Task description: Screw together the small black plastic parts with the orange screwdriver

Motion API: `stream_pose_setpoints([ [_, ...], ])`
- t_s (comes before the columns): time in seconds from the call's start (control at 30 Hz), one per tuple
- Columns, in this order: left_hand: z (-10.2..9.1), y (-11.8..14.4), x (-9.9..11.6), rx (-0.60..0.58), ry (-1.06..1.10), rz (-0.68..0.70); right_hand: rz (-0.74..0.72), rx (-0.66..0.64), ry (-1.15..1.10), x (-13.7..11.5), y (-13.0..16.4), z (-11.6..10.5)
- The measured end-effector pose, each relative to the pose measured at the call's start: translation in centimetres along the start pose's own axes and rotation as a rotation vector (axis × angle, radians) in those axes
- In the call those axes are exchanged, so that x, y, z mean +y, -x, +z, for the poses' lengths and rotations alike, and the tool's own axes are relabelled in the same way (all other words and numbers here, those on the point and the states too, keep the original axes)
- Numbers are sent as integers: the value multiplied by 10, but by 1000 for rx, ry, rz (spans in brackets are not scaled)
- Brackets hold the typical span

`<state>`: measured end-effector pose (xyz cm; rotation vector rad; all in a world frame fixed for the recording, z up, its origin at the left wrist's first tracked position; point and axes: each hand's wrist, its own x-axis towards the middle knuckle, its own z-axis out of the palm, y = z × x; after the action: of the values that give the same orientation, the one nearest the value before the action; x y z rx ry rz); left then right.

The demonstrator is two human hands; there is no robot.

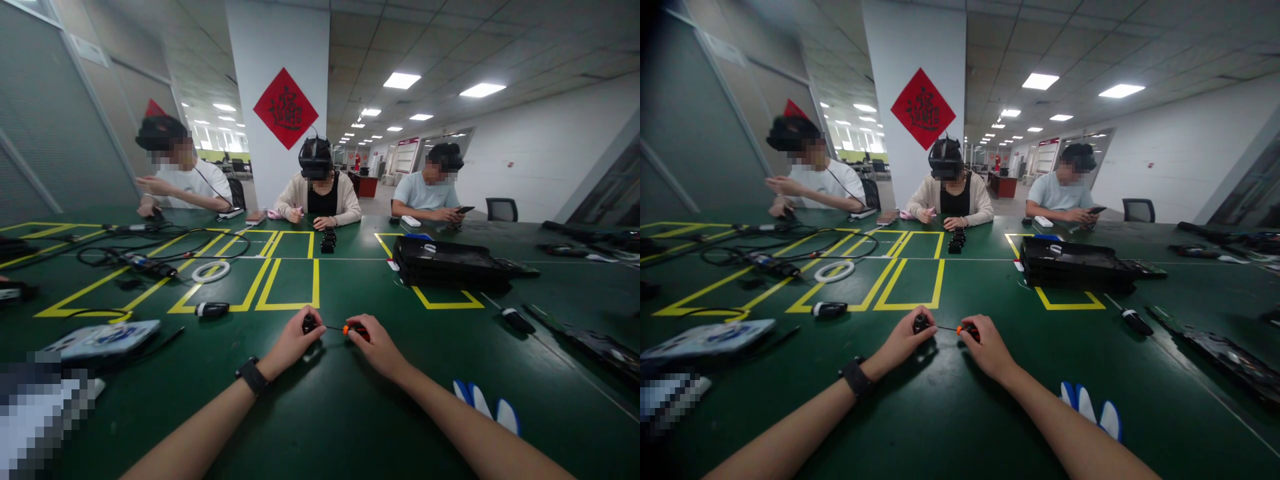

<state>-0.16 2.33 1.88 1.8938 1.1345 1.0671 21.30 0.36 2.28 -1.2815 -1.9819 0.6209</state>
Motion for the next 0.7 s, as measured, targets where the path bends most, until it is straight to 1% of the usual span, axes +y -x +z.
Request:
stream_pose_setpoints([
  [0.33,1,-1,-2,10,-13,3,-71,-4,20,3,-2,0],
  [0.57,0,-1,-6,7,-14,2,-20,26,-26,-1,0,-1],
  [0.7,0,-1,-4,7,-16,0,-23,39,-9,1,-1,0],
])
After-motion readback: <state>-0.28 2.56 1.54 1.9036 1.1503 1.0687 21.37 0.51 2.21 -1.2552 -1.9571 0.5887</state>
